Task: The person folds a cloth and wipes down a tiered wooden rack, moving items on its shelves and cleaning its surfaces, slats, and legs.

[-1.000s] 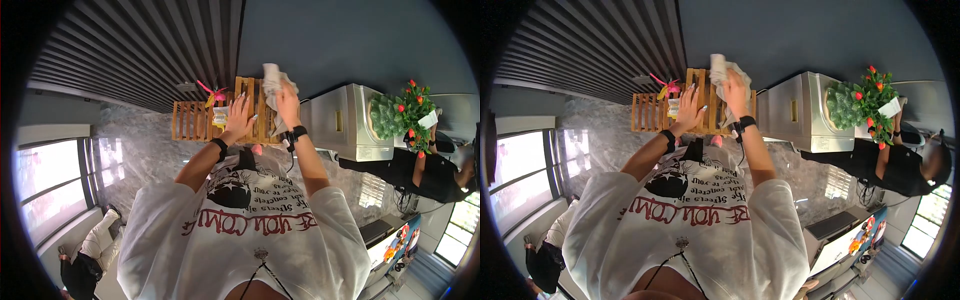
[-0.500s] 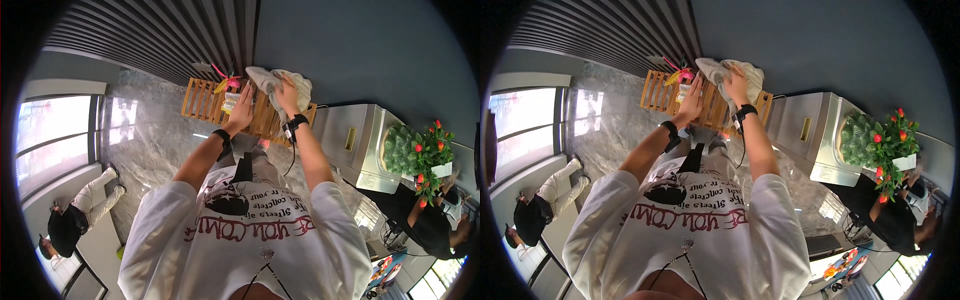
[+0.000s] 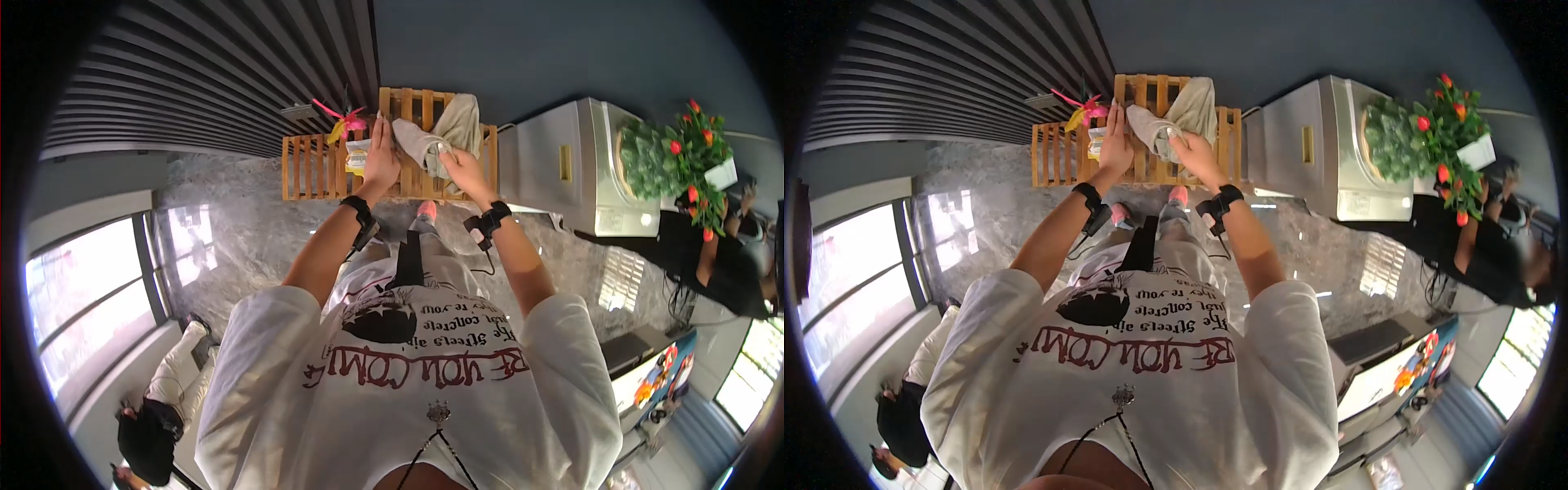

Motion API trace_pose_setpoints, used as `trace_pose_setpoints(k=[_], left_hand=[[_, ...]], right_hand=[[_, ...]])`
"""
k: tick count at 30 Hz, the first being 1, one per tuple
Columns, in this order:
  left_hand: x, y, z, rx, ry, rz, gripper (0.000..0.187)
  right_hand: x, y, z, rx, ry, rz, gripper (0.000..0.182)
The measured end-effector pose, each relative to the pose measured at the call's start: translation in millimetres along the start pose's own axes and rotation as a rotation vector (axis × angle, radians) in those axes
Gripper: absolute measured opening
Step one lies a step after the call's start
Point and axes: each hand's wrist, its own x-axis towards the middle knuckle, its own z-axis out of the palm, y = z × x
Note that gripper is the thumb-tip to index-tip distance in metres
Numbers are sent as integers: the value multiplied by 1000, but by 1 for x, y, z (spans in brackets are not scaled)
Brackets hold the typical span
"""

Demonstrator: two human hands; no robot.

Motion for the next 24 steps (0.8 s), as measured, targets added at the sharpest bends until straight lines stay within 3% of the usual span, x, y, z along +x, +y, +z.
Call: trace_pose_setpoints(k=[4, 8, 12, 14, 17, 22, 24], left_hand=[[-2, -2, 1, 66, 79, 65, 59], [-2, -2, 4, 60, 70, 37, 63], [-2, 2, 1, 100, 63, 25, 66], [0, 1, 1, 82, 64, 32, 66], [-6, 4, -1, 62, 44, 11, 65], [0, 1, 4, 18, 89, 2, 64], [1, -1, 5, 29, 78, -9, 64]], right_hand=[[-38, 6, 14, 84, 281, -27, 33], [-55, 12, 19, 26, 386, 61, 34], [-41, 11, 4, 492, 776, 92, 36], [-37, -22, -25, 890, 817, -147, 39], [-31, -52, -75, 807, 987, -136, 44], [-37, -90, -148, 746, 1199, -290, 48], [-61, -135, -152, 676, 1123, -371, 51]])
